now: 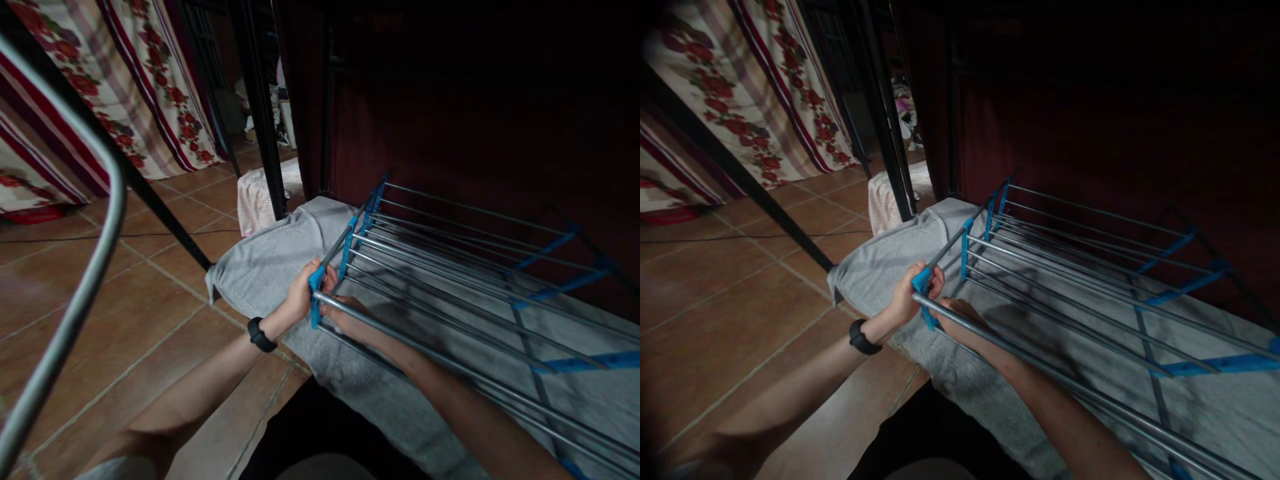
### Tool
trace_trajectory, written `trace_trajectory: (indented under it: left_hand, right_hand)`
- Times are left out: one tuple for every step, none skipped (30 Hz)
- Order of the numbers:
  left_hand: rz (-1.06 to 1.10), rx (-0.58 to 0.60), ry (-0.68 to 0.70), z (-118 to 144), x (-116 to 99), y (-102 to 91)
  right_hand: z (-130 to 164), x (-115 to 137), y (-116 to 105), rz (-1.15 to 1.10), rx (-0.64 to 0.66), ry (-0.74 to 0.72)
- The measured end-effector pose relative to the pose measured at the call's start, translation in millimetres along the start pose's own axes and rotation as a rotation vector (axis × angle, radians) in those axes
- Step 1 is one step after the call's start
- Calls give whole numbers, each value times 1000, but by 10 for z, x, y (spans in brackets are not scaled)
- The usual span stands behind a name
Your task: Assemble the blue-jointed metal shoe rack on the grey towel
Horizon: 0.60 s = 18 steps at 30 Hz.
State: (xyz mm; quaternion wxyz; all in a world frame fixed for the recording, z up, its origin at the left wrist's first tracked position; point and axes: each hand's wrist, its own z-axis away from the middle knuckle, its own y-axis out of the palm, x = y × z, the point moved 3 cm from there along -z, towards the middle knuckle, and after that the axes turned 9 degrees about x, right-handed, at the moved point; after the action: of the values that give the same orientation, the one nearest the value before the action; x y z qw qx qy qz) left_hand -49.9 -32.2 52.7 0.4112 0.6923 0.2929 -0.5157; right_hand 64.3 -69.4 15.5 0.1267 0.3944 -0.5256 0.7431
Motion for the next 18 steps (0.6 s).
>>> trace_trajectory:
  left_hand:
    - [4, -4, -4, 0, 5, -5]
    - [4, -9, -10, -1, 8, -9]
    - [1, -13, -18, -2, 12, -12]
    - [-2, -14, -26, -4, 14, -14]
    - [-5, -12, -32, -5, 15, -14]
    - [-9, -9, -34, -7, 14, -14]
    - [-13, -4, -32, -9, 14, -15]
    - [-17, -1, -27, -12, 13, -17]
    - [-20, -2, -19, -15, 13, -22]
    - [-22, -3, -13, -18, 17, -29]
    - [-22, -5, -11, -22, 23, -37]
    - [-21, -8, -12, -25, 33, -46]
    - [-20, -12, -13, -28, 43, -56]
    - [-19, -9, -14, -31, 54, -63]
    - [-16, -5, -14, -34, 63, -68]
    - [-11, 0, -13, -35, 71, -71]
    - [-7, 6, -11, -36, 76, -72]
    - [-4, 12, -9, -35, 78, -70]
  right_hand:
    - [4, 11, 9, -11, -2, 0]
    - [7, 18, 20, -21, -3, 4]
    - [8, 22, 30, -28, -3, 15]
    - [10, 21, 39, -31, -8, 38]
    - [11, 17, 46, -30, -11, 65]
    - [12, 12, 50, -29, -12, 91]
    - [13, 10, 51, -25, -15, 104]
    - [13, 10, 48, -21, -15, 103]
    - [12, 10, 43, -16, -11, 93]
    - [11, 8, 37, -12, -7, 84]
    - [9, 3, 30, -8, -1, 77]
    - [7, -6, 25, -3, 4, 74]
    - [4, -17, 24, 2, 10, 75]
    - [1, -32, 25, 6, 15, 80]
    - [-3, -49, 30, 14, 15, 87]
    - [-7, -64, 37, 28, 15, 89]
    - [-10, -77, 46, 50, 14, 88]
    - [-12, -85, 53, 76, 12, 86]
